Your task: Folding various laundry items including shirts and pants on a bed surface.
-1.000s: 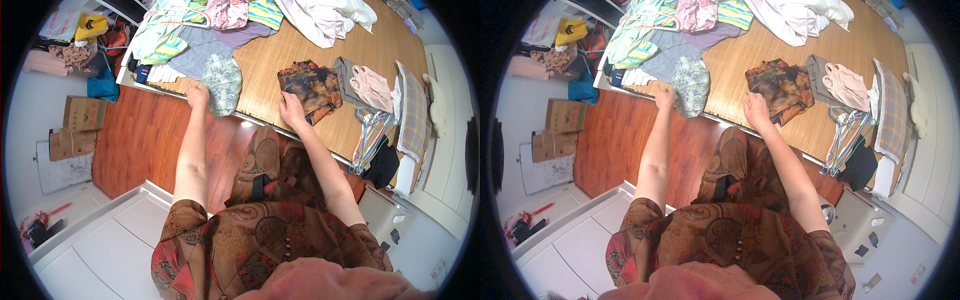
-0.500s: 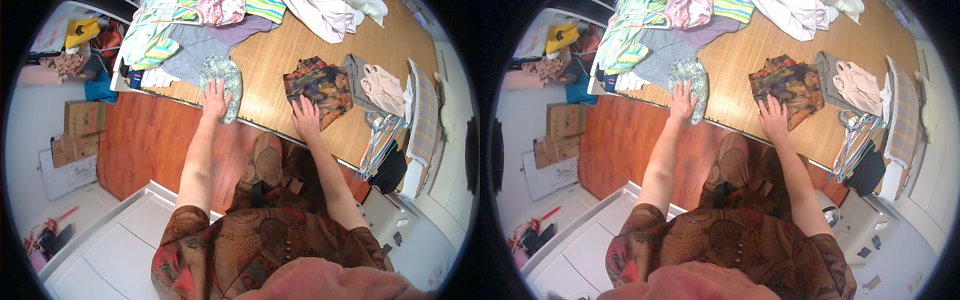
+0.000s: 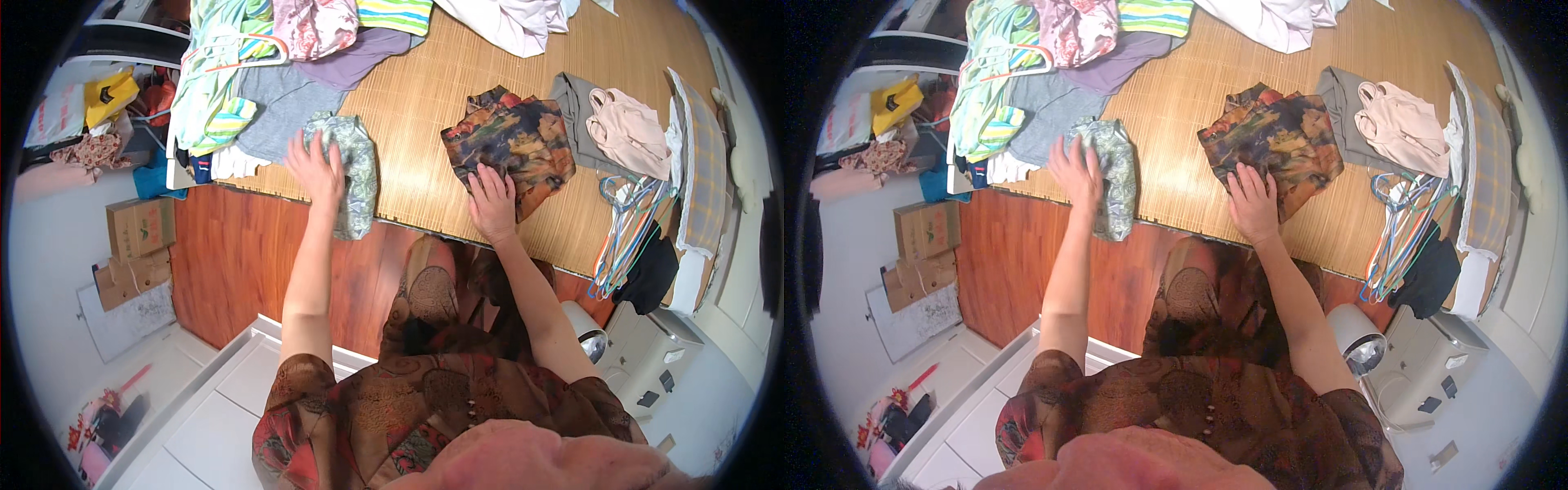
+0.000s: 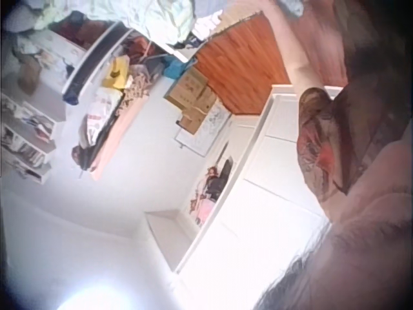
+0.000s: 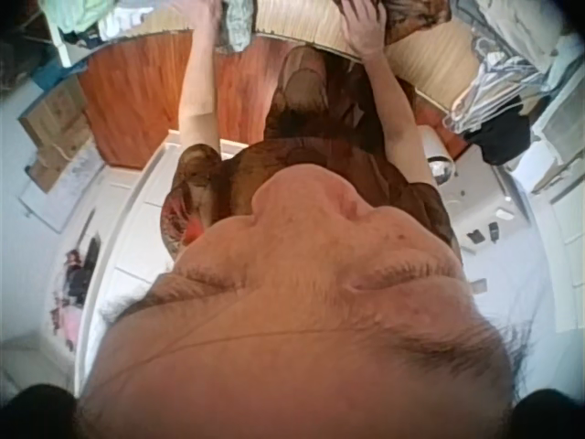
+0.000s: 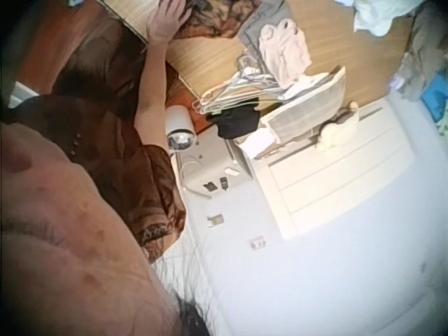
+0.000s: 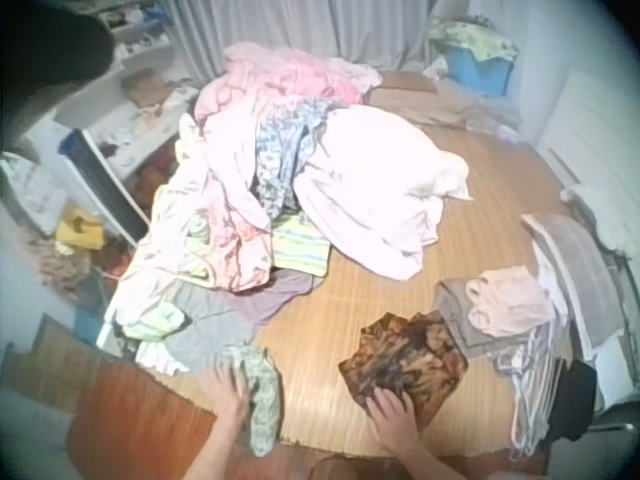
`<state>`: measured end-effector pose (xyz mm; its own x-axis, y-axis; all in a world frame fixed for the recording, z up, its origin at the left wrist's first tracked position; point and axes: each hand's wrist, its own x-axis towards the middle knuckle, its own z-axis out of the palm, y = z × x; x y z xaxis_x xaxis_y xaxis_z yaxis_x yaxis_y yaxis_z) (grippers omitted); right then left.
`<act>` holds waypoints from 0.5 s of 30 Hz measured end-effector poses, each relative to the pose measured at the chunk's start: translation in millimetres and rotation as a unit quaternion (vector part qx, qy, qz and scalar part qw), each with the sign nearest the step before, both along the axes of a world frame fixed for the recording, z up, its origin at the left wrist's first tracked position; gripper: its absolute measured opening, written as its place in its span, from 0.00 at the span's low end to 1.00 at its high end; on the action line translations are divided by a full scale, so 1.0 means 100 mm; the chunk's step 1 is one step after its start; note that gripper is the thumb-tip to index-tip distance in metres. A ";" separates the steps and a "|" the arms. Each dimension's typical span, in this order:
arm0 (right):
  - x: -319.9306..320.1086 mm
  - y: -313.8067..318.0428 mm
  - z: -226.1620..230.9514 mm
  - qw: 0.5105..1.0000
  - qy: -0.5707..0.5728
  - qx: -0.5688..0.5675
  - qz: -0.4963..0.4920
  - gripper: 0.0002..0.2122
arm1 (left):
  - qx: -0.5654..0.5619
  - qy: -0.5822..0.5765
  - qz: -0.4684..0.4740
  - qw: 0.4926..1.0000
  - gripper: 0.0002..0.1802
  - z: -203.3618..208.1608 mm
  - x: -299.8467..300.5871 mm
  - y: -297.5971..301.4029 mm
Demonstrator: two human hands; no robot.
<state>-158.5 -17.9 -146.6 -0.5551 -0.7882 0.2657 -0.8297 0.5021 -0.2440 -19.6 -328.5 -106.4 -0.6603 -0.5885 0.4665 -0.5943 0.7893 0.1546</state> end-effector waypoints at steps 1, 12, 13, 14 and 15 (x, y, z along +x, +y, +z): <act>-0.01 0.02 -0.01 1.000 -0.008 0.001 0.003 0.21 | -0.013 0.063 0.000 0.998 0.23 0.04 -0.24 -0.09; -0.04 0.01 0.03 0.999 -0.045 -0.026 0.003 0.20 | -0.153 -0.210 0.041 0.965 0.18 -0.40 -1.58 -0.51; -0.05 0.01 0.02 0.999 -0.041 -0.029 0.003 0.19 | -0.127 -0.268 0.024 0.955 0.16 -0.43 -1.60 -0.58; -0.07 0.04 0.02 0.999 -0.038 -0.031 0.001 0.19 | -0.122 -0.269 0.016 0.955 0.16 -0.43 -1.65 -0.61; -0.08 0.04 0.02 0.999 -0.031 -0.031 -0.001 0.19 | -0.098 -0.284 -0.002 0.954 0.15 -0.38 -1.68 -0.69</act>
<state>-166.8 -14.3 -144.6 -0.5729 -0.7706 0.2792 -0.8115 0.4852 -0.3256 -187.4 -397.8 -144.9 -0.8411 -0.5240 0.1338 -0.5355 0.7724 -0.3415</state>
